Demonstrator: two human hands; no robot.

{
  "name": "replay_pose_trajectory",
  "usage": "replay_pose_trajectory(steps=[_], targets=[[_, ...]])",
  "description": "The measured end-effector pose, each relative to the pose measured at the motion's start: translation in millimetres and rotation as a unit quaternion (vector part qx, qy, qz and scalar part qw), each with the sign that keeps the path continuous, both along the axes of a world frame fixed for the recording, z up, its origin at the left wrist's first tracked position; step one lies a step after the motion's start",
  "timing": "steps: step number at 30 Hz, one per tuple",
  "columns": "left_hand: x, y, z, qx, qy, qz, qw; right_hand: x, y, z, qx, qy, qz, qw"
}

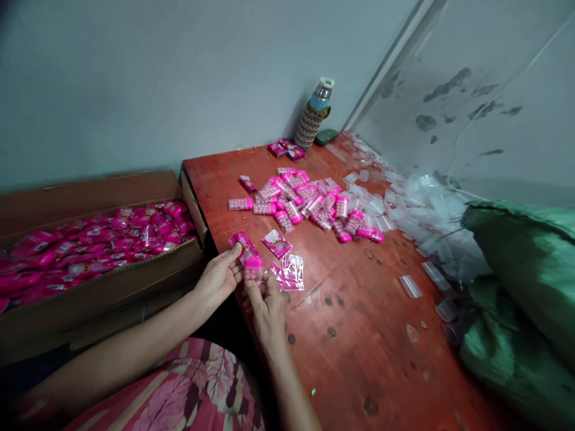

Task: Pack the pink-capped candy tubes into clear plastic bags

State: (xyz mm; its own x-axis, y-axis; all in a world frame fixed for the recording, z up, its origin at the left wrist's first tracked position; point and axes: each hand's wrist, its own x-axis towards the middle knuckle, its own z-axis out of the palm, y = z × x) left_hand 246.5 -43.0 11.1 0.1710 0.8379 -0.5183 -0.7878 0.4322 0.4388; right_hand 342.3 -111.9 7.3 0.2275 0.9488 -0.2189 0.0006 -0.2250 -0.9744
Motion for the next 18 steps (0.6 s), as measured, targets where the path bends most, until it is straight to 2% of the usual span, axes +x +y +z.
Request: replay_pose_trajectory(steps=[6,11,18], targets=[[-4.1,-3.5,3.0,0.069,0.037,-0.06,0.995,1.3,0.1,-0.1,0.004,0.056,0.054,0.997],[-5.6,-4.8,6.0,0.132,0.064,-0.128,0.981,2.4,-0.1,-0.6,0.018,0.016,0.028,0.999],[-5.3,-4.4,0.4,0.092,0.081,-0.181,0.976,3.9,-3.8,-2.6,0.032,-0.035,0.016,0.999]])
